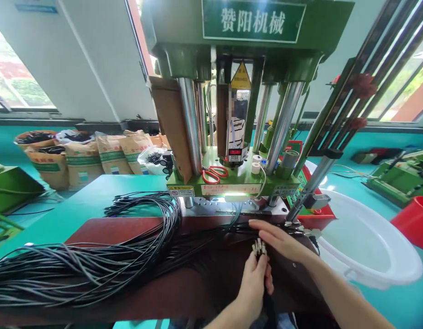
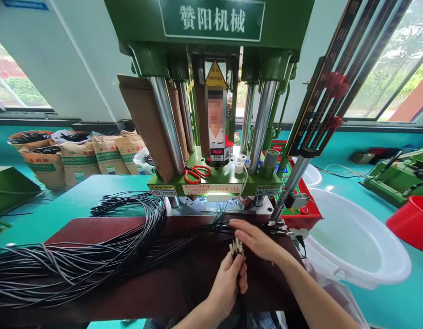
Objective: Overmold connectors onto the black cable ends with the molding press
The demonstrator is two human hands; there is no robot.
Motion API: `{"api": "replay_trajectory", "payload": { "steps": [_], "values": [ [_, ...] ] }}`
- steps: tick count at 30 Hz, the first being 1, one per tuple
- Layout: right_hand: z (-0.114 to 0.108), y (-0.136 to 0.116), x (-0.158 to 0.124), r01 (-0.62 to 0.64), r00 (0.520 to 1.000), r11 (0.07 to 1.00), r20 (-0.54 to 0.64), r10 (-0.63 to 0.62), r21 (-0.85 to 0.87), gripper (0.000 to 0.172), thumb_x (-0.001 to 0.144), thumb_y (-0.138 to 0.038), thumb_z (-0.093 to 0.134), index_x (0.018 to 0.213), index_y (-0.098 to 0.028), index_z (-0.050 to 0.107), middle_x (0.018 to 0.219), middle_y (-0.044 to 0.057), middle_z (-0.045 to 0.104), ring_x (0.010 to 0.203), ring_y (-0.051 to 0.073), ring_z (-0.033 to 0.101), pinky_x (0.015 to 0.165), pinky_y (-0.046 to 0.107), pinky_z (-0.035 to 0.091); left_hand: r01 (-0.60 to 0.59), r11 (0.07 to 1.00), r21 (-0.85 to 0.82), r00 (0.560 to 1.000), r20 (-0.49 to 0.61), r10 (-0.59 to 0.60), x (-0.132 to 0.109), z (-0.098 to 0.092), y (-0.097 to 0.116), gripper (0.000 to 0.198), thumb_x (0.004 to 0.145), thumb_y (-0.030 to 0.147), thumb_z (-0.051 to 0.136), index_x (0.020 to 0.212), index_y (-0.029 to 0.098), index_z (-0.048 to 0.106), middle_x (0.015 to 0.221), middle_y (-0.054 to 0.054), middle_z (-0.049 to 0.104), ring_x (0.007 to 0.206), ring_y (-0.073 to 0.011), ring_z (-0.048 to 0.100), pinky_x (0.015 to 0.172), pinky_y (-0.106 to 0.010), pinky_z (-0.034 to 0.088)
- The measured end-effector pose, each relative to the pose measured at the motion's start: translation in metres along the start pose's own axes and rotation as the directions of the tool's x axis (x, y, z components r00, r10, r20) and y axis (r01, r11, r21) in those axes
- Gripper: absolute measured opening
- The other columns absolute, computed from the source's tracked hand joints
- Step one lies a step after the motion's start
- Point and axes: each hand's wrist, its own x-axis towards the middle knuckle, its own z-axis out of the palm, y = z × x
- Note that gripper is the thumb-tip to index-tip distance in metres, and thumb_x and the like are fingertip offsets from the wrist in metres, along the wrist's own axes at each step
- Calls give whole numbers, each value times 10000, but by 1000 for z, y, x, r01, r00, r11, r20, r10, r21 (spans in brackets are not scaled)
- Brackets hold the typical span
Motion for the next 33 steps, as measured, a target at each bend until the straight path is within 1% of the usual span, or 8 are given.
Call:
{"api": "replay_trajectory", "payload": {
  "steps": [4,8,13,16,19,24,28,33],
  "values": [
    [-8,43,39,-201,964,878,-247,99,-435,316,816,-98,393,1074,-145,568,1084,115,582,1071,250,483,938,409,339,-60,998,-8,998,-26,60,-1,-17,12,505,616,598,609,808,220,335,532,109,353,362,-20,268,346,-164,205],
    [-5,60,57,-252,963,803,-218,157,-540,296,692,19,400,900,-87,581,935,167,581,964,277,514,875,406,346,-49,999,20,998,-28,50,-4,-22,10,507,618,610,598,780,220,317,528,112,357,350,-14,249,334,-160,176],
    [-14,44,49,-209,978,819,-93,189,-535,312,616,-13,459,877,-145,566,955,126,580,982,274,505,865,385,332,-79,997,8,997,-2,79,-3,-25,9,469,635,549,622,760,206,327,562,91,422,368,-22,323,343,-168,232],
    [-25,36,33,-243,967,873,-32,253,-422,211,603,-66,480,769,-168,559,823,90,600,866,252,554,766,345,393,-75,997,-6,997,36,75,-5,-27,13,441,662,518,616,811,206,344,583,84,457,396,-39,391,373,-177,294],
    [-23,32,3,-362,923,906,56,382,-218,79,625,-136,462,678,-180,502,553,2,516,478,149,512,476,261,405,-93,995,23,994,68,91,-7,-25,16,413,707,537,563,844,219,338,531,98,428,391,-54,412,388,-183,323],
    [12,20,-59,-486,874,849,87,479,209,262,751,-254,347,977,-185,461,507,-91,336,306,65,286,287,178,273,-3,989,151,999,34,-2,-3,-10,13,452,659,573,584,800,235,319,447,136,314,301,-19,212,307,-140,162],
    [35,9,-85,-310,856,579,-45,516,754,483,817,-440,411,1233,-197,366,479,-110,342,270,43,216,245,145,191,32,954,299,996,69,-55,1,4,8,423,642,527,619,801,223,372,405,144,255,289,-12,146,290,-142,99],
    [46,7,-90,-95,826,456,-185,532,885,511,842,-459,452,1269,-183,399,448,-98,396,253,35,259,238,130,229,-11,940,341,987,157,-45,1,13,6,366,641,435,648,806,196,425,400,131,306,277,-13,189,278,-150,128]
  ]
}}
